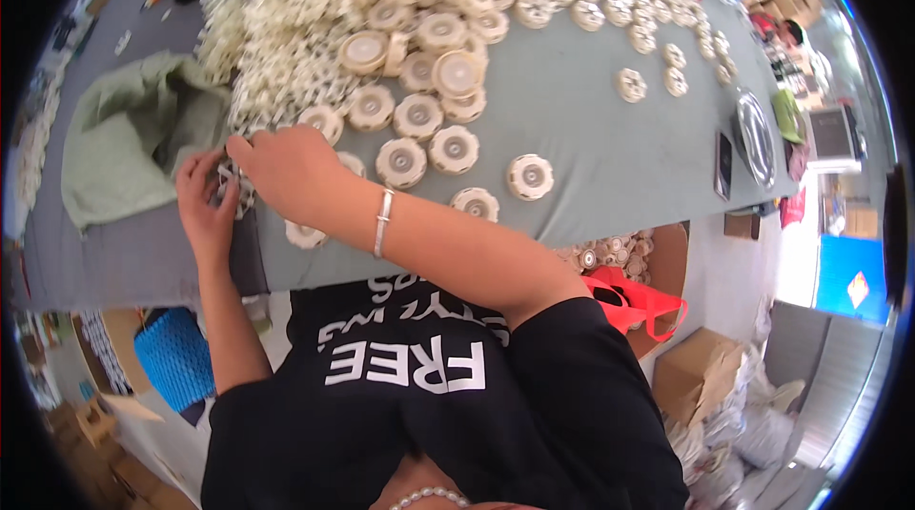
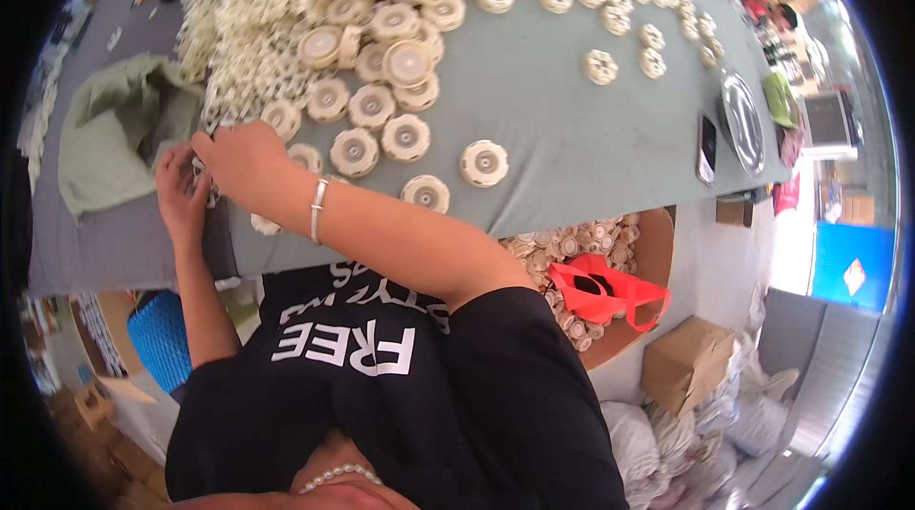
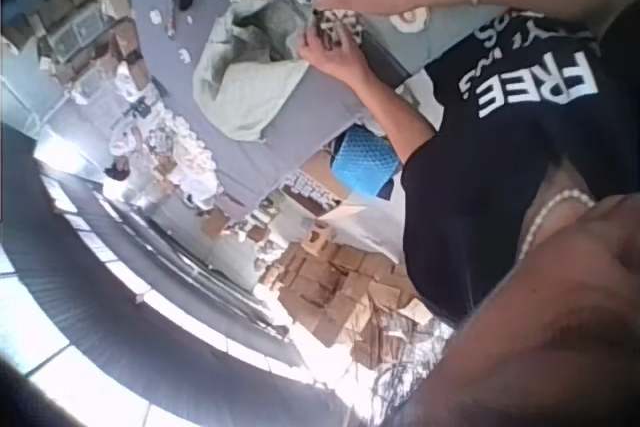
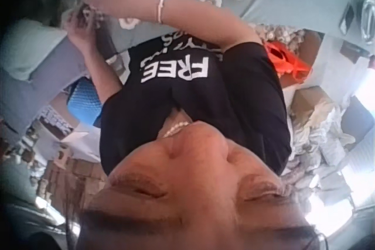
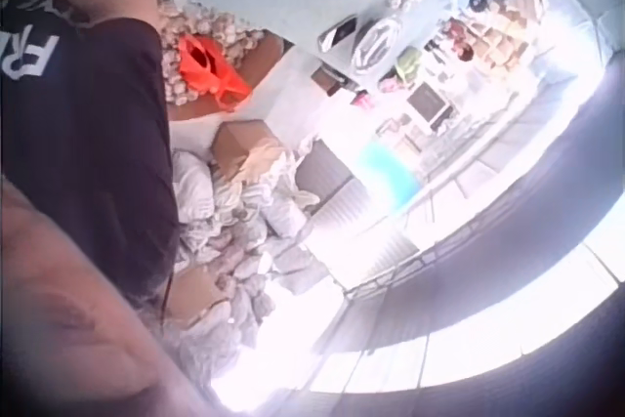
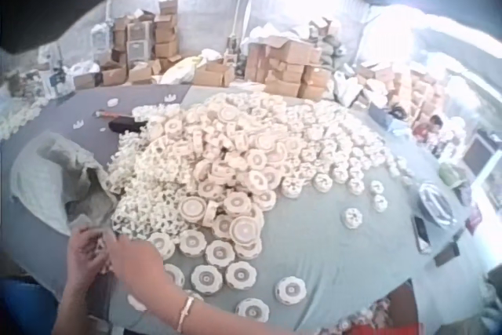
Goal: The person assembles small white plastic components by hand on a table. They pick up a circular base, insert a metal spring, and attach a cross-shaped plastic piece to complete the unit. The person repeats this process for multiple units, placing the finished assemblies in a row on the table.
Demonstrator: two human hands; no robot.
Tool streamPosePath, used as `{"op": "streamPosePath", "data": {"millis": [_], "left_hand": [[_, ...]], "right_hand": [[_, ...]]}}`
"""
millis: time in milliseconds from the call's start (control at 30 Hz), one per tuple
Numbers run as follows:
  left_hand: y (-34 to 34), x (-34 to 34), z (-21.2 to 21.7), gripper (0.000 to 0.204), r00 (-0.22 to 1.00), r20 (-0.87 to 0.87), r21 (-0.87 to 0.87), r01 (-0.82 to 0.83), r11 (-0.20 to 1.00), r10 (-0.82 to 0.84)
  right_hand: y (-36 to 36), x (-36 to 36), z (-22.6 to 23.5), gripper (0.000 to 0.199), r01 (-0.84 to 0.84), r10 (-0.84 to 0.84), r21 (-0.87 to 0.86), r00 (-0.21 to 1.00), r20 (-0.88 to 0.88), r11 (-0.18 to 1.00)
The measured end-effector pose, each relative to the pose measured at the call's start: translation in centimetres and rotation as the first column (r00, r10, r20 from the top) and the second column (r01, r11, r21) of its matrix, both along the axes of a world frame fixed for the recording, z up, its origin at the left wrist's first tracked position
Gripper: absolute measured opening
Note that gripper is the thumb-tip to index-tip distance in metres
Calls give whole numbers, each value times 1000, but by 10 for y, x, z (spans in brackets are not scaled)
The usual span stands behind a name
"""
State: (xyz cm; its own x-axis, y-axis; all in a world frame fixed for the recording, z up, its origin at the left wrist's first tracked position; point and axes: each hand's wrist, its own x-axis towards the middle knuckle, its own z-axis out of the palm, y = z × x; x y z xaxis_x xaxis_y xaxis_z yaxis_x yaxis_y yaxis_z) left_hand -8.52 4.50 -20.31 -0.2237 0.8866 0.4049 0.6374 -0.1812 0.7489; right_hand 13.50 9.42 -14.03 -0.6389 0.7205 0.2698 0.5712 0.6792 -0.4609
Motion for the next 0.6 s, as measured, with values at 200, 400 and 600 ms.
{"op": "streamPosePath", "data": {"millis": [200, 400, 600], "left_hand": [[-13, 0, 7, 50, 935, -345, -173, 25, 985, -85], [-2, -28, -26, 61, 981, 169, -351, 147, 925, -92], [-27, 24, 25, 62, 870, -449, -212, 117, 970, -203]], "right_hand": [[-18, 195, 4, 56, 492, -478, -86, 769, -423, 867], [-99, 374, -40, 51, 681, -697, 171, 716, 48, 712], [-113, 393, -34, 61, 654, -663, -131, 748, -37, 745]]}}
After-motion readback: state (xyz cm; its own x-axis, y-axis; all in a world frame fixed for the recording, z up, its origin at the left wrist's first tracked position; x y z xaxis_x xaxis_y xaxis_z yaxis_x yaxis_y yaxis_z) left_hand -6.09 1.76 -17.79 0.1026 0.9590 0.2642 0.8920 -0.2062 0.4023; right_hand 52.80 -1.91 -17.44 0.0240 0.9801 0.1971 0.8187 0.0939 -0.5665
